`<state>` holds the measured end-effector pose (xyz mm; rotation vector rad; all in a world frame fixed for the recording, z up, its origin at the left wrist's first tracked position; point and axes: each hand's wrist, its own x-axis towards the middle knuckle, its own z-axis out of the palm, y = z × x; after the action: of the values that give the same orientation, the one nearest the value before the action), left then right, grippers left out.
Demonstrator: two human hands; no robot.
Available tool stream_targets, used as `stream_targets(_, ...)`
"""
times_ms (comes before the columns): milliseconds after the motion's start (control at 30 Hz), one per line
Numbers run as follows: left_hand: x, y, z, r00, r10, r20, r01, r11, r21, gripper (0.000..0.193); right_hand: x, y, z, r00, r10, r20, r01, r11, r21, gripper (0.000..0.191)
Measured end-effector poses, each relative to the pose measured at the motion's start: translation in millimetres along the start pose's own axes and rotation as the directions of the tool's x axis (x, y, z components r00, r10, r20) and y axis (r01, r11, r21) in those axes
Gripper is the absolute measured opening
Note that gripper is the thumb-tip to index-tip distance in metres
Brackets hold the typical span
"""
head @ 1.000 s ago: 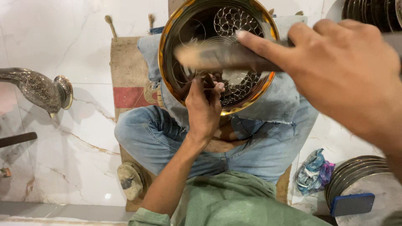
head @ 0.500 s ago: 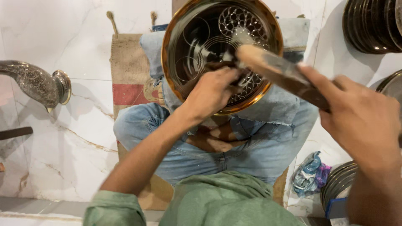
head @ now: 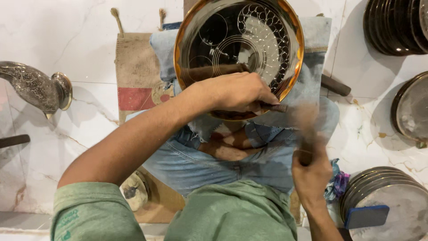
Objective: The person sits cross-legged on the floor with a large brass plate resting on a cloth on their lap. They hold a small punch against the plate's engraved pattern and repeatedly strike it with a wooden mallet, repositioning the punch around the decorative design to hammer the pattern into the metal.
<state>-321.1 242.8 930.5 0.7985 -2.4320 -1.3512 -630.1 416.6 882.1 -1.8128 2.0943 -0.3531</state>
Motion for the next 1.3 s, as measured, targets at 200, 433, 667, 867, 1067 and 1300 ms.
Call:
stream_targets(200,-4.8,1.0,-8.2,0.984,-0.055,-0.168,0.036,0.993,-0.115,0.054,-1.4,-13.9,-23.1,0.991,-0.042,0.126,-0.024,0.876,0.483,0.098)
stream_targets(433,4.9,-6.9,-9.2,0.998,0.037,-0.054,-0.038,0.999,-0.031,0.050,-4.6,-21.7,-40.6,0.988,-0.080,0.135,-0.083,0.460,0.884,0.047)
stream_targets(667,-2.6,-12.0,-6.3,0.993,0.054,-0.103,-0.056,0.998,-0.014,0.046,12.0,-22.2,-41.4,0.940,-0.234,0.248,0.040,0.799,0.600,0.058)
stream_targets(867,-18.3,-12.1,6.2,0.954,-0.014,-0.299,0.014,1.000,-0.004,0.045,65.0,-38.9,-79.1,0.842,-0.134,0.522,-0.004,0.967,0.254,0.066)
stream_targets(1067,-33.0,-4.8,18.0,0.857,-0.094,-0.506,0.087,0.996,-0.036,0.046,98.5,-64.3,-100.7,0.752,0.001,0.659,-0.050,0.997,0.057,0.079)
stream_targets(1300,-40.0,29.7,65.1,0.226,-0.421,-0.879,0.163,0.905,-0.392,0.033,102.6,-86.0,-108.4,0.928,-0.342,0.149,0.227,0.834,0.502,0.040)
